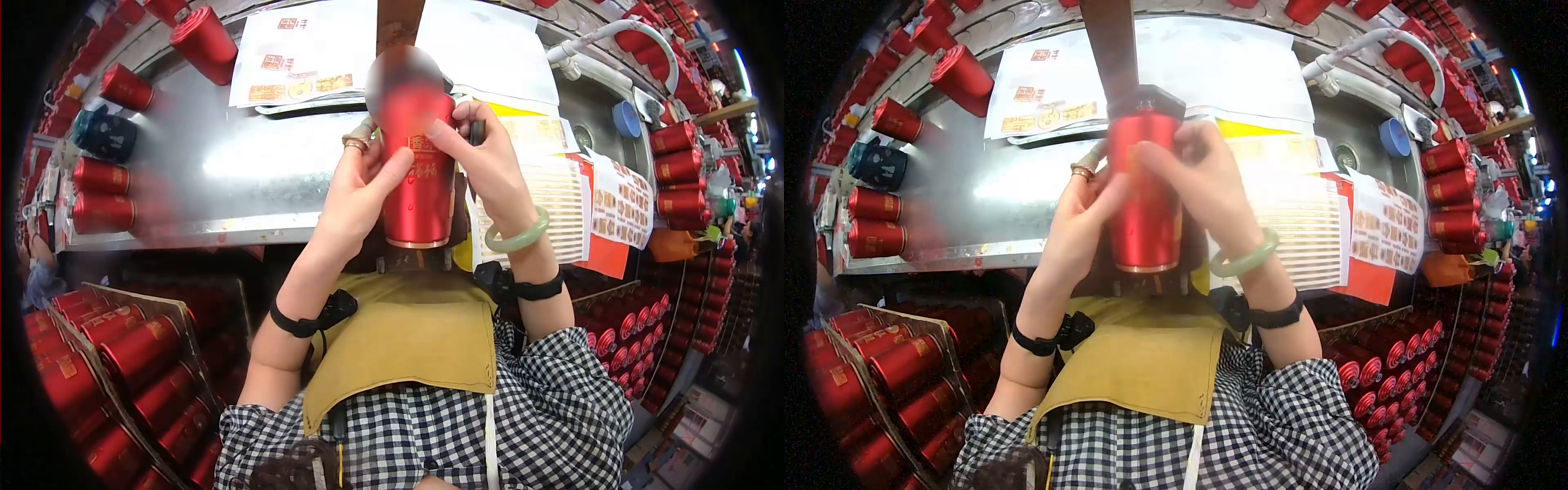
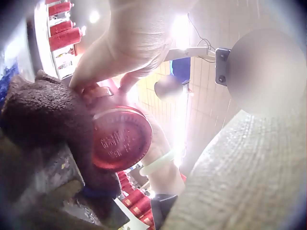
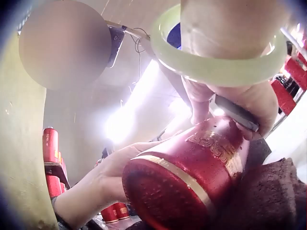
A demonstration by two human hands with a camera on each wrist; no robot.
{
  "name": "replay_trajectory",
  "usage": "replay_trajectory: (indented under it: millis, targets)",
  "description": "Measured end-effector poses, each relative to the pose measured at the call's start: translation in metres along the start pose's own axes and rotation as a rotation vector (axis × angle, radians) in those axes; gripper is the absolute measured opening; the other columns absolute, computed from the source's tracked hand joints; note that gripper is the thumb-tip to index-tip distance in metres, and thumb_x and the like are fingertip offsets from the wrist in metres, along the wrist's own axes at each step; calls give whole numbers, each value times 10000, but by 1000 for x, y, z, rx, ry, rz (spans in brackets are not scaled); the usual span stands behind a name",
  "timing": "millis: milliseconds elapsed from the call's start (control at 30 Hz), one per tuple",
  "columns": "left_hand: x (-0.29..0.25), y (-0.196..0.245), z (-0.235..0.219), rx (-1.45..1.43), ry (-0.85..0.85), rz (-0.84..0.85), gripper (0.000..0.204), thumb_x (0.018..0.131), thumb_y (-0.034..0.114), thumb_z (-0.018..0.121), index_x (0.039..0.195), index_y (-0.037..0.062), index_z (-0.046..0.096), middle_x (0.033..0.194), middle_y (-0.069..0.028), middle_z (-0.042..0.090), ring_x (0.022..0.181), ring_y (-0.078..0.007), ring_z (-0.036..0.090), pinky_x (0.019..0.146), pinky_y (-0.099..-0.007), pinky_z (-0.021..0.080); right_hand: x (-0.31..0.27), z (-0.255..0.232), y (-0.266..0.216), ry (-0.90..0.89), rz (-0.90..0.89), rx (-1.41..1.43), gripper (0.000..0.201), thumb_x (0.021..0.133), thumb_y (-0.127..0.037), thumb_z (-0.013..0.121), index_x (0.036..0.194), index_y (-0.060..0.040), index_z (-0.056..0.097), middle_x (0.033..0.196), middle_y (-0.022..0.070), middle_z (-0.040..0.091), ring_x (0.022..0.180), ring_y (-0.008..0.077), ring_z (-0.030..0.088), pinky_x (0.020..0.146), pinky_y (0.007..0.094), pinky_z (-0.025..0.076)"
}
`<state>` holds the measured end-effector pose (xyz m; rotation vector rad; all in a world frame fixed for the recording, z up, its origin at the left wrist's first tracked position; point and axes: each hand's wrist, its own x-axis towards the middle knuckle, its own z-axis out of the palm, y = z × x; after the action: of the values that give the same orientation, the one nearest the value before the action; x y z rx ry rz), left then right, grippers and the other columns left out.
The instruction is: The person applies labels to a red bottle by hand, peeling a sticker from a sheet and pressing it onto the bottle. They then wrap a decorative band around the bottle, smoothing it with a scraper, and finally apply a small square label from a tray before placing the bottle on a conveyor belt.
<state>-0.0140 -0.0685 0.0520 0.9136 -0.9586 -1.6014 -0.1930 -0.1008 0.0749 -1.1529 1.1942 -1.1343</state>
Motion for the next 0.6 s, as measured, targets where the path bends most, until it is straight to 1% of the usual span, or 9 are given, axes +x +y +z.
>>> replay_trajectory:
  millis: [67,100,200,267,333,400,533,567,600]
  targets:
    - [1,4,-2,-146,26,-92,784,1026,166,665,1596,-51,173,1458,-196,525,1328,-203,541,1123,-356,444,-6,-5,-12,-29,99,-90,315,999,-312,717,1120,-35,625,957,-32,558,878,44,486,809,210,411]
    - [2,2,-4,-139,26,-93,784,1030,185,663,1595,-55,175,1463,-198,523,1328,-200,542,1123,-353,442,-10,-5,-9,-26,17,-10,297,1073,-273,577,1209,-13,624,1023,-12,589,957,67,508,900,235,417]
    - [4,2,0,-43,7,-26,777,1029,175,664,1594,-54,183,1471,-200,517,1331,-202,541,1122,-353,442,-30,-14,-15,-7,22,70,273,1088,-187,508,1249,7,610,1072,14,607,1055,87,520,967,244,409]
    - [3,2,1,-35,1,-23,778,1026,173,667,1594,-51,186,1477,-200,511,1333,-203,539,1122,-352,442,-48,-14,-15,36,-11,-6,255,1065,-105,519,1276,14,599,1115,34,628,1087,96,548,974,248,427]
    - [3,2,2,-28,-5,-24,780,1023,172,671,1595,-49,188,1483,-200,506,1335,-204,538,1122,-352,442,-67,-10,-19,-55,-60,-227,242,1029,-31,569,1262,24,609,1149,55,644,1093,119,580,969,259,453]
    - [3,2,2,-31,9,-17,790,1016,171,682,1596,-42,190,1491,-203,496,1342,-207,533,1123,-354,442,-76,-1,-4,2,-189,-297,194,956,-31,659,1145,0,690,1063,124,720,957,203,683,851,320,532]
    - [3,1,0,-24,6,-28,792,1014,173,687,1596,-39,192,1494,-204,494,1349,-208,526,1124,-356,441,-75,3,7,17,-241,-324,215,936,-34,678,1147,2,697,1047,138,722,959,251,699,851,345,539]
    - [4,0,-1,-24,5,-22,790,1015,174,686,1594,-40,194,1493,-205,494,1349,-209,526,1123,-357,442,-77,4,1,16,-131,-270,210,928,-34,683,1133,1,706,1054,144,725,961,273,701,861,355,538]
    - [3,-1,-1,-25,4,-17,787,1015,174,686,1592,-41,196,1493,-206,493,1349,-211,526,1123,-358,443,-76,4,3,13,-131,-270,210,928,-34,683,1133,1,706,1054,144,725,961,273,701,861,355,538]
